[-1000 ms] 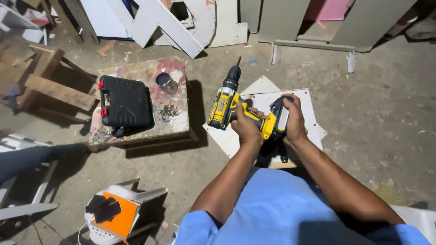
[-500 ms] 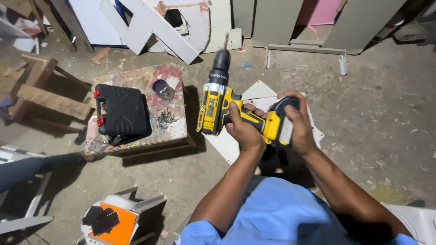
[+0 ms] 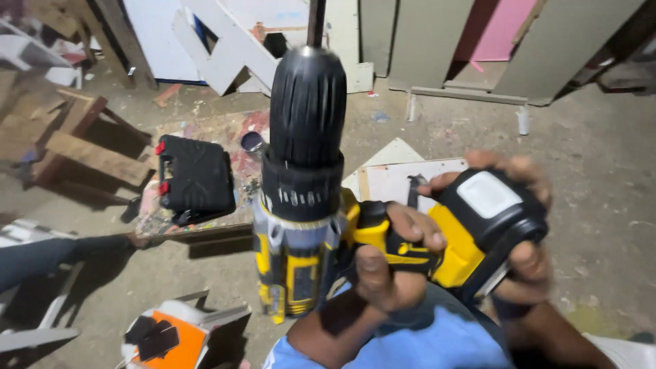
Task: Using a power drill to create holes in a board and a putty knife to scrape the surface.
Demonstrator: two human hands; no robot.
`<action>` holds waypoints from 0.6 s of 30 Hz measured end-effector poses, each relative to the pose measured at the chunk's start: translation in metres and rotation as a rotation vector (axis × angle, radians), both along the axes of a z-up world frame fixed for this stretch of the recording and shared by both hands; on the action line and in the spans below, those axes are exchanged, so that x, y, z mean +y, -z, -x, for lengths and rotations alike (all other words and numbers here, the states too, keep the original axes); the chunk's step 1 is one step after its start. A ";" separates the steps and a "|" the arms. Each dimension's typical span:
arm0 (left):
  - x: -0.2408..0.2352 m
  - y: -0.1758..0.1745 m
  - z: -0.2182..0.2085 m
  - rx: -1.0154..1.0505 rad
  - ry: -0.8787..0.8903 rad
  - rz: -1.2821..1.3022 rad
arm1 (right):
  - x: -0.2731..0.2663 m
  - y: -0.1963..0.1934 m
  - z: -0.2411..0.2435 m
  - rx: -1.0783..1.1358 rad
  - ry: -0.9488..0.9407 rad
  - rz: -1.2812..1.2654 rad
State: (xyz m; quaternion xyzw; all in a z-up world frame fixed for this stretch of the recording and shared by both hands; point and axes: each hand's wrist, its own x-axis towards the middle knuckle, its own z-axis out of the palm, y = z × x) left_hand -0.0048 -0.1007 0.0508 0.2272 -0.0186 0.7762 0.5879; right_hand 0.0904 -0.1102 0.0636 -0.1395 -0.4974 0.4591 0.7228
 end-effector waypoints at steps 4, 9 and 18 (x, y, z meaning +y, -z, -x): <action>0.000 0.030 0.006 0.088 0.274 -0.108 | 0.003 -0.030 -0.011 0.207 -0.363 0.196; -0.002 0.000 -0.001 0.052 0.015 -0.125 | 0.001 -0.025 -0.008 0.063 -0.191 0.195; 0.018 0.018 -0.015 0.116 0.177 -0.056 | 0.043 -0.020 -0.024 -0.188 0.056 -0.114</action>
